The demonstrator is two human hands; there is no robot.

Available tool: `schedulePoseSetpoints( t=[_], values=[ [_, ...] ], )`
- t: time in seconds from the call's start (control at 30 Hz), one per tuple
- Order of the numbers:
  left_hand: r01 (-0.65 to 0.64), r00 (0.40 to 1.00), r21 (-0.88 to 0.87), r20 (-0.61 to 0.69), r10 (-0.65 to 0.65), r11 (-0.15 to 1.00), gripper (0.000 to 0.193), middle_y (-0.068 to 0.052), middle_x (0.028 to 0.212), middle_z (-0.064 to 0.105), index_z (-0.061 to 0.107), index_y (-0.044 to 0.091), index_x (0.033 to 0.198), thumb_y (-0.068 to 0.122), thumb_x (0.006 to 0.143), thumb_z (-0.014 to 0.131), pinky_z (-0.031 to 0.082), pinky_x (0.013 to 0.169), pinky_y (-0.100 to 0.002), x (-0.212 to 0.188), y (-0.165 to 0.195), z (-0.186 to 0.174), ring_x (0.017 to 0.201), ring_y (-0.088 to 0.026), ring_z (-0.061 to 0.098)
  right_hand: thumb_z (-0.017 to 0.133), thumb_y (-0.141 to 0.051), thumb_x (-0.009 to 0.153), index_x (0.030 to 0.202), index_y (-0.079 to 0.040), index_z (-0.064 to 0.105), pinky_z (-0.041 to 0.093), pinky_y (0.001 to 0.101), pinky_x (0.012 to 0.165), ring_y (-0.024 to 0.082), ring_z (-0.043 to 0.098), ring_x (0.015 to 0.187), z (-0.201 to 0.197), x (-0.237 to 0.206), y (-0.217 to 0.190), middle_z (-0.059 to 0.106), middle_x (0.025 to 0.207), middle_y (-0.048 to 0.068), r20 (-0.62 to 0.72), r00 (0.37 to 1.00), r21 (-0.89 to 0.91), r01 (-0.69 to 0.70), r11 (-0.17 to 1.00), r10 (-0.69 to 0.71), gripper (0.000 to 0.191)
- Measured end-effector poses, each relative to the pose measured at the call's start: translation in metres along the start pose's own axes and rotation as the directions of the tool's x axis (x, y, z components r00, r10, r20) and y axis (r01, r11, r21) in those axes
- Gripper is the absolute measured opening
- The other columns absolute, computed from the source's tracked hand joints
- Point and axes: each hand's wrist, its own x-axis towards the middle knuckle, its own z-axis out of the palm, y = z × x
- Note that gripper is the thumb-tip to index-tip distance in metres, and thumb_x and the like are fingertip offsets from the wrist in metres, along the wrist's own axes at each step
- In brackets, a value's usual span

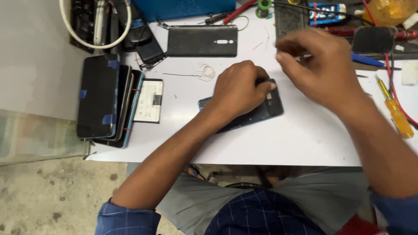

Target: The person cleans a small internal phone component with a brush, then uses a spudger and a screwdriver to pry and work on the opened smartphone body. They press components into place, reassemble the phone, and finally apply adhesive from a tube onto the phone's back cover.

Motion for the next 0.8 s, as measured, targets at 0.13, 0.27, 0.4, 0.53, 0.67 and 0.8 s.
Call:
schedulePoseSetpoints(
  t=[0.13, 0.27, 0.4, 0.53, 0.67, 0.8],
  values=[
    [-0.219, 0.958, 0.016, -0.186, 0.218, 0.976, 0.018, -0.015, 0.084, 0.076, 0.081, 0.006, 0.085, 0.022, 0.076, 0.082, 0.056, 0.075, -0.046, -0.006, -0.014, 0.000, 0.082, -0.032, 0.073, 0.075, -0.011, 0.096, 0.111, -0.002, 0.075, 0.058, 0.0376, 0.076, 0.027, 0.072, 0.090, 0.039, 0.073, -0.006, 0.073, 0.107, 0.013, 0.274, 0.954, -0.078, 0.150, 0.986, -0.124, 0.017],
    [-0.185, 0.968, -0.019, -0.176, 0.179, 0.982, 0.018, -0.013, 0.085, 0.077, 0.080, 0.006, 0.085, 0.023, 0.077, 0.081, 0.056, 0.078, -0.045, -0.007, -0.024, 0.005, 0.083, -0.030, 0.073, 0.075, -0.008, 0.084, 0.101, -0.006, 0.079, 0.057, 0.0421, 0.080, 0.030, 0.072, 0.089, 0.080, 0.113, -0.024, 0.074, 0.103, 0.012, 0.406, 0.902, -0.146, 0.224, 0.964, -0.148, 0.018],
    [-0.201, 0.962, -0.047, -0.196, 0.188, 0.979, 0.020, -0.011, 0.086, 0.077, 0.079, 0.006, 0.086, 0.023, 0.076, 0.082, 0.056, 0.079, -0.042, -0.006, -0.033, 0.007, 0.083, -0.027, 0.074, 0.075, -0.010, 0.085, 0.098, -0.008, 0.080, 0.058, 0.0416, 0.076, 0.027, 0.072, 0.083, 0.101, 0.126, -0.033, 0.075, 0.098, 0.009, 0.454, 0.888, -0.241, 0.198, 0.950, -0.070, 0.014],
    [-0.234, 0.948, -0.013, -0.225, 0.225, 0.972, 0.021, -0.012, 0.085, 0.077, 0.079, 0.005, 0.086, 0.022, 0.074, 0.083, 0.055, 0.079, -0.042, -0.005, -0.037, 0.007, 0.083, -0.027, 0.073, 0.076, -0.013, 0.086, 0.095, -0.009, 0.080, 0.057, 0.0433, 0.072, 0.028, 0.072, 0.080, 0.108, 0.132, -0.037, 0.075, 0.094, 0.008, 0.466, 0.882, -0.308, 0.242, 0.920, -0.076, 0.011],
    [-0.195, 0.966, -0.030, -0.180, 0.187, 0.980, 0.020, -0.011, 0.084, 0.077, 0.078, 0.005, 0.086, 0.020, 0.075, 0.082, 0.055, 0.081, -0.042, -0.003, -0.038, 0.008, 0.081, -0.026, 0.074, 0.074, -0.010, 0.086, 0.086, -0.007, 0.077, 0.056, 0.0442, 0.069, 0.029, 0.070, 0.079, 0.114, 0.134, -0.037, 0.074, 0.092, 0.009, 0.468, 0.874, -0.342, 0.312, 0.887, -0.127, 0.005],
    [-0.204, 0.961, -0.051, -0.203, 0.190, 0.978, 0.019, -0.014, 0.084, 0.076, 0.077, 0.004, 0.085, 0.018, 0.074, 0.083, 0.054, 0.081, -0.045, -0.003, -0.039, 0.012, 0.081, -0.031, 0.072, 0.072, -0.012, 0.089, 0.088, -0.002, 0.072, 0.055, 0.0446, 0.066, 0.032, 0.069, 0.078, 0.112, 0.132, -0.030, 0.071, 0.089, 0.014, 0.381, 0.884, -0.327, 0.403, 0.855, -0.271, 0.010]
  ],
)
